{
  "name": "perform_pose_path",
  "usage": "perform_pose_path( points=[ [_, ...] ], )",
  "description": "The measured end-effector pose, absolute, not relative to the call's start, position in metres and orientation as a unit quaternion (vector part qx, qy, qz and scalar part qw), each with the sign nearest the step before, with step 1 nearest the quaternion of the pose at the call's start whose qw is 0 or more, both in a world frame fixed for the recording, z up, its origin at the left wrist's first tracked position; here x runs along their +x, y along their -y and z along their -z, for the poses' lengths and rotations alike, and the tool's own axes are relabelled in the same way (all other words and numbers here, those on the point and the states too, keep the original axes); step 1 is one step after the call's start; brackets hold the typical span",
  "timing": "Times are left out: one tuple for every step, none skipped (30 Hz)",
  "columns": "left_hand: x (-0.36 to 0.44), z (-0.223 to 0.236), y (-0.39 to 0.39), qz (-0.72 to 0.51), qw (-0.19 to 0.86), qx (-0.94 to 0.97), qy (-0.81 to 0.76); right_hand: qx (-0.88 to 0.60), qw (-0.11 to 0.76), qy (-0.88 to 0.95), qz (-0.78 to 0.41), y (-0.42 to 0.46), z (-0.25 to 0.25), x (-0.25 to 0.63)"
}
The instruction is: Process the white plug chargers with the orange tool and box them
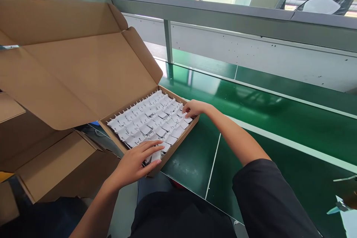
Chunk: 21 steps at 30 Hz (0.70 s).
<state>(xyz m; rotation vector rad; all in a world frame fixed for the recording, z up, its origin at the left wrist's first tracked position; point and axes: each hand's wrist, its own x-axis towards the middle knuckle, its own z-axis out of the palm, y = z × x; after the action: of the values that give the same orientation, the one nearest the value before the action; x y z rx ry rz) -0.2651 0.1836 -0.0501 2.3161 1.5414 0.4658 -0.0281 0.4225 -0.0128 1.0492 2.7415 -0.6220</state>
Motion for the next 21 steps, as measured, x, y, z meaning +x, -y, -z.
perform_pose_path(
  points=[
    [-0.266, 0.05, -0.184, -0.162, 0.149, 0.814, -0.537, 0.351, 0.061, -0.909, 0.217, -0.422, 0.011, -0.026],
    [-0.266, 0.05, -0.184, -0.161, 0.138, 0.819, -0.534, 0.352, 0.051, -0.907, 0.226, -0.422, 0.009, -0.024],
    [-0.266, 0.05, -0.184, -0.161, 0.128, 0.823, -0.53, 0.352, 0.043, -0.905, 0.234, -0.422, 0.006, -0.022],
    [-0.266, 0.05, -0.184, -0.161, 0.118, 0.827, -0.525, 0.353, 0.035, -0.903, 0.241, -0.421, 0.001, -0.019],
    [-0.266, 0.049, -0.184, -0.16, 0.109, 0.832, -0.521, 0.355, 0.029, -0.902, 0.246, -0.421, -0.004, -0.017],
    [-0.266, 0.049, -0.184, -0.159, 0.099, 0.835, -0.518, 0.359, 0.023, -0.898, 0.252, -0.42, -0.009, -0.014],
    [-0.266, 0.05, -0.184, -0.159, 0.09, 0.837, -0.516, 0.366, 0.017, -0.894, 0.259, -0.419, -0.015, -0.011],
    [-0.266, 0.05, -0.184, -0.16, 0.082, 0.838, -0.515, 0.374, 0.009, -0.888, 0.266, -0.418, -0.021, -0.008],
    [-0.266, 0.051, -0.184, -0.16, 0.076, 0.839, -0.514, 0.381, -0.002, -0.884, 0.273, -0.417, -0.028, -0.004],
    [-0.266, 0.051, -0.184, -0.161, 0.07, 0.84, -0.513, 0.386, -0.019, -0.879, 0.278, -0.414, -0.034, 0.001],
    [-0.267, 0.052, -0.185, -0.162, 0.065, 0.841, -0.513, 0.391, -0.041, -0.875, 0.282, -0.412, -0.041, 0.007],
    [-0.267, 0.052, -0.185, -0.163, 0.061, 0.842, -0.511, 0.397, -0.068, -0.87, 0.286, -0.408, -0.048, 0.014],
    [-0.267, 0.053, -0.185, -0.164, 0.057, 0.843, -0.51, 0.403, -0.096, -0.863, 0.288, -0.404, -0.056, 0.021],
    [-0.267, 0.053, -0.185, -0.166, 0.053, 0.843, -0.508, 0.411, -0.123, -0.856, 0.289, -0.4, -0.064, 0.029],
    [-0.268, 0.053, -0.186, -0.169, 0.05, 0.844, -0.506, 0.419, -0.147, -0.848, 0.288, -0.395, -0.071, 0.038],
    [-0.268, 0.053, -0.186, -0.172, 0.046, 0.845, -0.504, 0.428, -0.166, -0.842, 0.282, -0.39, -0.078, 0.047],
    [-0.268, 0.053, -0.186, -0.177, 0.042, 0.846, -0.502, 0.439, -0.179, -0.838, 0.272, -0.383, -0.084, 0.056],
    [-0.268, 0.053, -0.186, -0.184, 0.037, 0.846, -0.499, 0.451, -0.185, -0.835, 0.257, -0.377, -0.088, 0.065],
    [-0.268, 0.052, -0.187, -0.191, 0.032, 0.846, -0.497, 0.465, -0.182, -0.832, 0.242, -0.37, -0.09, 0.074],
    [-0.268, 0.053, -0.187, -0.197, 0.027, 0.846, -0.494, 0.483, -0.172, -0.828, 0.228, -0.362, -0.089, 0.083],
    [-0.269, 0.053, -0.187, -0.204, 0.022, 0.847, -0.491, 0.503, -0.157, -0.822, 0.219, -0.355, -0.086, 0.092]
  ],
)
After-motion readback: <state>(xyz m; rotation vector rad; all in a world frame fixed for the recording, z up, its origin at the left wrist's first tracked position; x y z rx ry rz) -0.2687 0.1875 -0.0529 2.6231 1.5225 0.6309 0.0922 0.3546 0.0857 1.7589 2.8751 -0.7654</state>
